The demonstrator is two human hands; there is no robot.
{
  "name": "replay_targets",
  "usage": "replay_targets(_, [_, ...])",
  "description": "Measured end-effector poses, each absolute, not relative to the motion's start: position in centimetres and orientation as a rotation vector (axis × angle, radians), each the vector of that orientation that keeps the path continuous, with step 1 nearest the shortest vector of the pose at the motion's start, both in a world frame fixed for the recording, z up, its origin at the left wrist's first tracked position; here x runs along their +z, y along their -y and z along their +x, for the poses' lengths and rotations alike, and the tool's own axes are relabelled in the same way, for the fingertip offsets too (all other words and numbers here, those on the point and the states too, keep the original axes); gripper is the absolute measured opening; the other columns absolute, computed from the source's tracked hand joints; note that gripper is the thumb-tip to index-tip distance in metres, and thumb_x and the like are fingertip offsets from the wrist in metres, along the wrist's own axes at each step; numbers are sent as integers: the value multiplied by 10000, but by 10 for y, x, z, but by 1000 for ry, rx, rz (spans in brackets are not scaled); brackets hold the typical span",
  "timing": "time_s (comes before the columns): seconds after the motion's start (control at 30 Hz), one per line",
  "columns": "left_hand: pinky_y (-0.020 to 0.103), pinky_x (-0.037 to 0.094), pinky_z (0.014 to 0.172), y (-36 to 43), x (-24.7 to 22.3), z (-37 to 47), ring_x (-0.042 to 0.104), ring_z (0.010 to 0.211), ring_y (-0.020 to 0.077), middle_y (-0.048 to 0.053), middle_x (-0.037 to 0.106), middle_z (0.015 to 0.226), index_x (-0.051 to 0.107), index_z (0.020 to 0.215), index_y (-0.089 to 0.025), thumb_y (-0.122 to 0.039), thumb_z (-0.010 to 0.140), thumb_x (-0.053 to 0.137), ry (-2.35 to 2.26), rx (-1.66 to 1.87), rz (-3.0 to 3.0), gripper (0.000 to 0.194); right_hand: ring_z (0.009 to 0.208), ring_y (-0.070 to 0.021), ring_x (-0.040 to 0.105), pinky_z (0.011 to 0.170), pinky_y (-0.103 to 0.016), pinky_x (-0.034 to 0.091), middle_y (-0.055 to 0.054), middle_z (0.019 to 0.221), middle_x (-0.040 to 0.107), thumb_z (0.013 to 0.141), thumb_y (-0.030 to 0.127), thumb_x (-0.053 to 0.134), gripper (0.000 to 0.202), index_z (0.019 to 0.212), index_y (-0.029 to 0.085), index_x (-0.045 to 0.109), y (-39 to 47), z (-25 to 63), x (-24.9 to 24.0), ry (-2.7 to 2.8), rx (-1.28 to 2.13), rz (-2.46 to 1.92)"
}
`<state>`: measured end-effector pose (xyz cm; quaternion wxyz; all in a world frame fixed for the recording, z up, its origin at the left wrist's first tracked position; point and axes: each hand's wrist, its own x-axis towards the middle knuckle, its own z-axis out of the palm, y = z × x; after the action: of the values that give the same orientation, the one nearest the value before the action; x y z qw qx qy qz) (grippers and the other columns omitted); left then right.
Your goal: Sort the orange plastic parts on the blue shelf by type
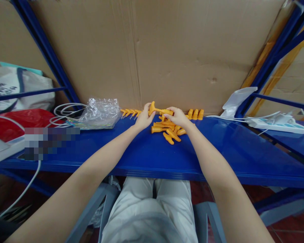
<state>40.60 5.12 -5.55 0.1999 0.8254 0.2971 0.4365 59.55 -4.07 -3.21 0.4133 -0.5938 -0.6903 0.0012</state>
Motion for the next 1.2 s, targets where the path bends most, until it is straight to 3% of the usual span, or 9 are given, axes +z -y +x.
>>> replay_targets(0.1, [378, 537, 960, -45, -54, 396, 671, 1169, 284, 177, 530, 1504, 272, 1586, -219, -297, 999, 457, -994, 1091, 2667, 619, 995, -268, 695, 936, -435, 544, -99, 1070, 762, 850, 385, 680, 322, 1075, 162, 741, 38, 599, -34, 1791, 7, -1444])
replay_targets(0.23, [382, 545, 939, -33, -49, 396, 685, 1134, 267, 167, 520, 1505, 146, 1633, -229, -250, 1000, 376, -1216, 913, 2792, 673, 996, -281, 692, 946, -462, 533, -115, 1073, 755, 840, 353, 692, 307, 1080, 171, 748, 34, 599, -36, 1888, -75, -1406])
replay_targets(0.5, [391, 534, 944, -27, -45, 399, 689, 1126, 272, 192, 564, 1440, 207, 1621, -206, -188, 987, 329, -1343, 787, 2821, 645, 1047, -296, 667, 916, -457, 530, -132, 1157, 692, 930, 366, 577, 348, 1219, 204, 685, 40, 587, -36, 1994, -368, -1534])
replay_targets(0.7, [390, 530, 969, -24, -42, 399, 675, 1163, 268, 188, 555, 1465, 243, 1608, -197, -174, 980, 344, -1373, 755, 2817, 637, 1077, -297, 658, 905, -439, 533, -137, 1217, 669, 926, 437, 589, 419, 1273, 209, 641, 45, 581, -33, 1918, -356, -1578])
replay_targets(0.83, [389, 538, 958, -24, -41, 399, 683, 1147, 269, 189, 572, 1436, 225, 1617, -203, -191, 991, 343, -1439, 735, 2794, 637, 862, -251, 682, 821, -401, 536, -121, 983, 709, 964, 560, 497, 473, 1177, 165, 645, 44, 578, -29, 1714, -109, -1574])
replay_targets(1.0, [390, 543, 956, -26, -41, 398, 678, 1154, 270, 189, 567, 1439, 227, 1618, -204, -195, 993, 332, -1464, 751, 2789, 633, 609, -188, 604, 677, -335, 491, -5, 633, 587, 989, 568, 444, 409, 949, 198, 612, 42, 578, -29, 1680, 122, -1602])
replay_targets(1.1, [388, 545, 958, -25, -41, 399, 677, 1154, 268, 185, 575, 1434, 233, 1617, -209, -192, 988, 340, -1460, 753, 2785, 639, 620, -173, 568, 675, -321, 473, 18, 635, 557, 987, 514, 456, 333, 952, 205, 574, 39, 581, -32, 1695, 129, -1577])
replay_targets(1.2, [389, 544, 963, -25, -40, 398, 676, 1157, 268, 181, 579, 1435, 240, 1616, -206, -183, 981, 344, -1458, 750, 2772, 644, 722, -179, 569, 729, -330, 473, -3, 761, 598, 962, 457, 493, 257, 994, 213, 569, 35, 587, -35, 1770, -1, -1483])
